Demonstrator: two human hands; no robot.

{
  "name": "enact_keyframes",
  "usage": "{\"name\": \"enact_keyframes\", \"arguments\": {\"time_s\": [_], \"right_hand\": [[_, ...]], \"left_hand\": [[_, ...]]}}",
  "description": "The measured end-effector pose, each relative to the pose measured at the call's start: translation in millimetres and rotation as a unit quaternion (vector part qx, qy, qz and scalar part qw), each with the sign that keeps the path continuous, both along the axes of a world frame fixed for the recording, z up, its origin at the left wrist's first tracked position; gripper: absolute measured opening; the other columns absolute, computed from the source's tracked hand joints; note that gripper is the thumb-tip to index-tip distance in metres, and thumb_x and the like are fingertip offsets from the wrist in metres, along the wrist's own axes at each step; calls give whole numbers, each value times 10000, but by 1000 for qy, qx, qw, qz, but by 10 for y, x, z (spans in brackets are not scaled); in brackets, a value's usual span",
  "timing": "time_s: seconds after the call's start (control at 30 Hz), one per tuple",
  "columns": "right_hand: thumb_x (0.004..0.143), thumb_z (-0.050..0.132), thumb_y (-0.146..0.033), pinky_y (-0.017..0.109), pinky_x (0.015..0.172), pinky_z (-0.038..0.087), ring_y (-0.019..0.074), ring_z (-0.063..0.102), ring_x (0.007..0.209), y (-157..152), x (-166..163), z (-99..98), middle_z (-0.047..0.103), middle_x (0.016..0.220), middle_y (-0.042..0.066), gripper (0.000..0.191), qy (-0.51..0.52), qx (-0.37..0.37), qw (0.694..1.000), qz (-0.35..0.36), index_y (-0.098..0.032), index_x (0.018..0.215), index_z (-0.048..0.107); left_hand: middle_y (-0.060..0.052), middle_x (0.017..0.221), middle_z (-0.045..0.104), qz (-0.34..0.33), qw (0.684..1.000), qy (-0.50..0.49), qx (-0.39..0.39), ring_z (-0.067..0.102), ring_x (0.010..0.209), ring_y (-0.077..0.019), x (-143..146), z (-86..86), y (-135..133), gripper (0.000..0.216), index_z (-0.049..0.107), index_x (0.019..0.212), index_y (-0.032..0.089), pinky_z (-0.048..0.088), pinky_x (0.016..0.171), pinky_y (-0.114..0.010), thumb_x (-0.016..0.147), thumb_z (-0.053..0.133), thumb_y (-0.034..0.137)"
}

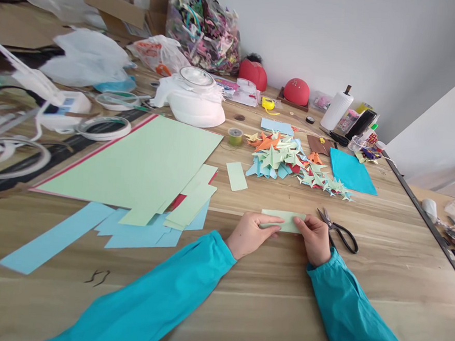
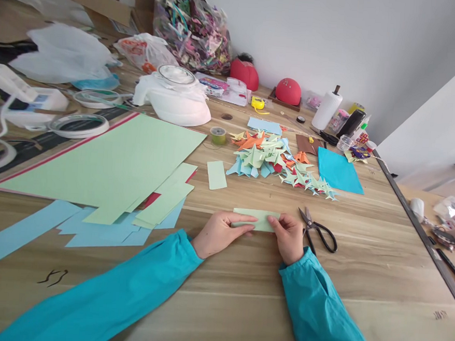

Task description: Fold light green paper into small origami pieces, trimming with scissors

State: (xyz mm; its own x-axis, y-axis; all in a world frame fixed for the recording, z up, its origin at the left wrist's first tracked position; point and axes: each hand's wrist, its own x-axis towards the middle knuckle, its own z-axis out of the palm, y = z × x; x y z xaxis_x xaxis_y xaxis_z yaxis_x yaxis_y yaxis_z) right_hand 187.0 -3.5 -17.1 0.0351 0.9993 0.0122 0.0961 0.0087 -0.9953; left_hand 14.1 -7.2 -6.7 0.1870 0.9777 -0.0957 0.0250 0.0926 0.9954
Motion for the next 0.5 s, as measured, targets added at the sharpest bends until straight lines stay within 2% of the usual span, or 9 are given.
{"name": "enact_keyframes", "arguments": {"time_s": [0.5], "right_hand": [[578, 747, -505, 236, 453, 395, 108, 448, 491, 11, -2, 2, 546, 523, -26, 354, 10, -12, 1000, -7, -189, 555, 590]], "left_hand": [[-26, 878, 733, -8, 1000, 22, 12, 694, 650, -151, -7, 17, 3, 182, 735, 855, 167, 564, 655, -212, 694, 657, 129]]}}
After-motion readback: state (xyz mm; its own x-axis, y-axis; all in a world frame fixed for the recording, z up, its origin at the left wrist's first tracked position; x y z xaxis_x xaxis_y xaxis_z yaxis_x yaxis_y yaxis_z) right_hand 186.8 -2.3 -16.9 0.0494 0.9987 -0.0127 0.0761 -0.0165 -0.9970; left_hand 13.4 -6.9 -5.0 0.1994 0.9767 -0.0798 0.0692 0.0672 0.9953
